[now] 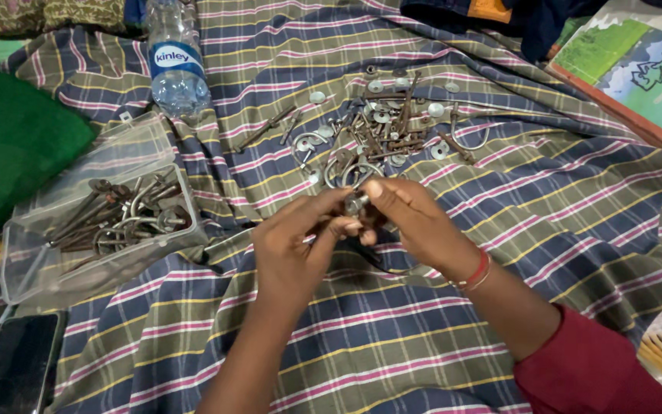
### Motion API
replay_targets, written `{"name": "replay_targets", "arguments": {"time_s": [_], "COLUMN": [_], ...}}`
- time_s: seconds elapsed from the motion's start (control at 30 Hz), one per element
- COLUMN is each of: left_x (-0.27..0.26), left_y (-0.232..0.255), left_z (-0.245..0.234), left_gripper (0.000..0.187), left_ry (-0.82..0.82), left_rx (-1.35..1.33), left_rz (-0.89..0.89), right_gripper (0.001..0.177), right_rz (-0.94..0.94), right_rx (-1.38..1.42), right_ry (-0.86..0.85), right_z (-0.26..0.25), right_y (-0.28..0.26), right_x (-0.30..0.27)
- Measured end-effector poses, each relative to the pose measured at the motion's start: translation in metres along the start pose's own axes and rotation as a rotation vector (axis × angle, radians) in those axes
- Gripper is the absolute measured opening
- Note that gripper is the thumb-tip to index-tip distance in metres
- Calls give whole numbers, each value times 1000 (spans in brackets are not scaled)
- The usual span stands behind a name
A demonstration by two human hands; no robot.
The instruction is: The person sits on a patterned sheet and assembles small metal hardware components by hand. They pick up bolts, nuts, and washers from a pile, thread them together, and place the finished assemblies into a clear plastic container.
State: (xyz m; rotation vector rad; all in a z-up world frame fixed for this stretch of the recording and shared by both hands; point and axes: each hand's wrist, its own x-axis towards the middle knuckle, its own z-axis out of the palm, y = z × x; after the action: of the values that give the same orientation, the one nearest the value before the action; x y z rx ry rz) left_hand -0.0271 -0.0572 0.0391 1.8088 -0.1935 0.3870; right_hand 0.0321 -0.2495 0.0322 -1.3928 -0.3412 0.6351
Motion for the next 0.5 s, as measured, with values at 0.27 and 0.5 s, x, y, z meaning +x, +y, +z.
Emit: {"name": "replay_targets", "arguments": {"time_s": [0.27,0.5], "left_x": [3,2], "left_y": [8,11], "left_z": [-4,-4], "left_gripper": [37,25], "left_ry": [-12,-45], "left_rx": [85,-41], "left_rz": [128,41], "right_gripper": [49,47], "right_rz": [228,246], "right_rx": [200,221], "right_ry": [-72,-54], "right_z": [2,2], "right_y": [11,13], "right_x": [-2,-2]}}
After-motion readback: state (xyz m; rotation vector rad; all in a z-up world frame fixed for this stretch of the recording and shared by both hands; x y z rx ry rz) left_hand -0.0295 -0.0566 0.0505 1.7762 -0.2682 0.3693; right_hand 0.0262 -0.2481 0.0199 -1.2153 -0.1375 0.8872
